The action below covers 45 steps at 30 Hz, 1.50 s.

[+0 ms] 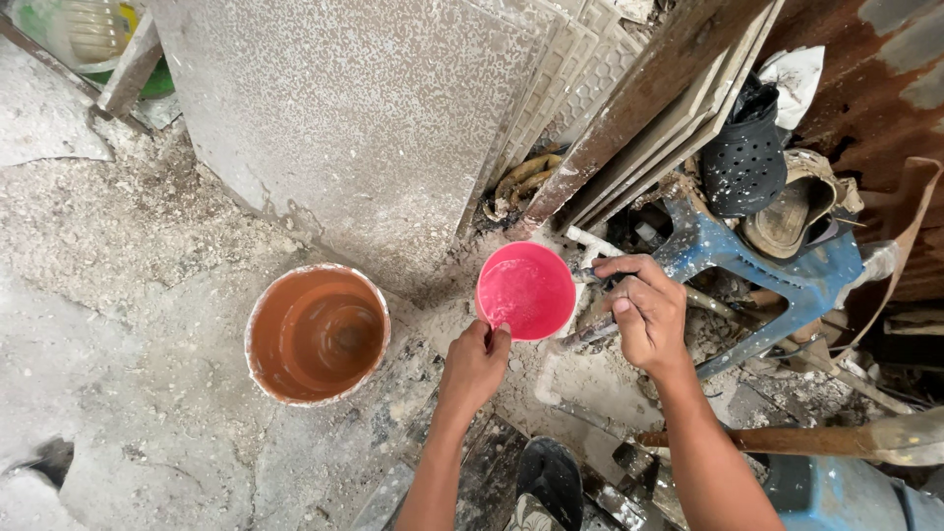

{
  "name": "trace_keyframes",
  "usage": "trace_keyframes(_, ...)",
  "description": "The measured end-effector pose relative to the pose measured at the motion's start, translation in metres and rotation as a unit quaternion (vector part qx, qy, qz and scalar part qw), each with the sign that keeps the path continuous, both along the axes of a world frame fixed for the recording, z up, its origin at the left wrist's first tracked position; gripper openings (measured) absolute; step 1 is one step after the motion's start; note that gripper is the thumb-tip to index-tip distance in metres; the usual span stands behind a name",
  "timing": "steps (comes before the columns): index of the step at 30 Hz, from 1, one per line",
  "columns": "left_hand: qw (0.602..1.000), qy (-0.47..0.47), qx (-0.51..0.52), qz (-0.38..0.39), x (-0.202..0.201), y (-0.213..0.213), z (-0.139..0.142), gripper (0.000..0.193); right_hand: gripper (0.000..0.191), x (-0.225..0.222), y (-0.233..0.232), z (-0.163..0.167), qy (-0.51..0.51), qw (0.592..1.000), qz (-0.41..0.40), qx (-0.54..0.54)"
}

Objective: The person scoops white gypsum powder from a woven sack into a clay bowl, pours water from a pink pitcher into the bowl, and stirs the mixture with a stick. They carry the bowl across the workshop, scoop more powder from another sack, tie the sack, and set the bowl on a work table.

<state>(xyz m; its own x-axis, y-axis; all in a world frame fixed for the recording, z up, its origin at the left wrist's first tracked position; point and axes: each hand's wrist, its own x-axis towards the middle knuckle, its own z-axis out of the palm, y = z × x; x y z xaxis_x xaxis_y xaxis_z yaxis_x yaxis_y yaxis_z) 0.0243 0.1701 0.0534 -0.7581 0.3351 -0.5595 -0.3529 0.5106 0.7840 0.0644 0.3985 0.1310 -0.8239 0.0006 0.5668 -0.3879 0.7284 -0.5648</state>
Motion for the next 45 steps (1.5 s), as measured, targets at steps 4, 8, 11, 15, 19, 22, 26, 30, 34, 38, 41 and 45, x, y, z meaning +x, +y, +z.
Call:
trace_keyframes(4, 1.000, 0.005, 0.008, 0.010, -0.0002, -0.0028, -0.0002, 0.031, 0.030, -0.0001, -0.0026, 0.0012, -0.001, 1.000, -0.003, 0.006)
trace_keyframes(8, 1.000, 0.003, 0.008, 0.013, -0.0007, -0.0057, -0.0004, 0.031, 0.033, -0.0002, -0.0040, 0.0014, 0.001, 1.000, -0.007, 0.011)
trace_keyframes(11, 1.000, 0.017, 0.009, 0.020, -0.0011, -0.0067, -0.0005, 0.032, 0.036, -0.0012, -0.0038, 0.0003, 0.007, 1.000, -0.003, 0.014)
trace_keyframes(15, 1.000, -0.005, 0.016, 0.020, -0.0012, -0.0061, -0.0006, 0.035, 0.041, -0.0022, -0.0026, -0.0018, 0.009, 1.000, 0.001, 0.011)
trace_keyframes(19, 0.999, -0.015, 0.027, 0.019, -0.0011, -0.0048, -0.0008, 0.034, 0.045, -0.0024, -0.0016, -0.0032, 0.014, 1.000, 0.008, 0.016)
trace_keyframes(22, 0.999, -0.006, 0.029, 0.018, -0.0010, -0.0039, -0.0010, 0.034, 0.048, -0.0026, -0.0007, -0.0033, 0.019, 0.999, 0.020, 0.017)
trace_keyframes(26, 0.999, 0.003, 0.028, 0.018, -0.0008, -0.0029, -0.0014, 0.037, 0.053, -0.0032, 0.0000, -0.0021, 0.024, 0.999, 0.039, 0.015)
trace_keyframes(30, 0.999, 0.017, 0.028, 0.021, -0.0014, -0.0027, -0.0026, 0.032, 0.055, -0.0026, -0.0001, 0.0003, 0.019, 0.999, 0.040, 0.025)
trace_keyframes(34, 0.999, 0.013, 0.030, 0.022, -0.0015, -0.0025, -0.0036, 0.032, 0.054, -0.0029, -0.0006, 0.0021, 0.018, 0.999, 0.041, 0.031)
trace_keyframes(38, 0.999, -0.007, 0.021, 0.027, -0.0025, -0.0031, -0.0034, 0.032, 0.053, -0.0035, -0.0004, 0.0027, 0.014, 0.999, 0.042, 0.030)
trace_keyframes(41, 1.000, -0.001, 0.004, 0.024, -0.0039, -0.0045, -0.0031, 0.030, 0.053, -0.0041, 0.0000, 0.0021, 0.015, 0.998, 0.043, 0.030)
trace_keyframes(45, 1.000, 0.007, 0.009, 0.026, -0.0053, -0.0058, -0.0036, 0.032, 0.052, -0.0046, -0.0004, 0.0013, 0.021, 0.998, 0.043, 0.030)
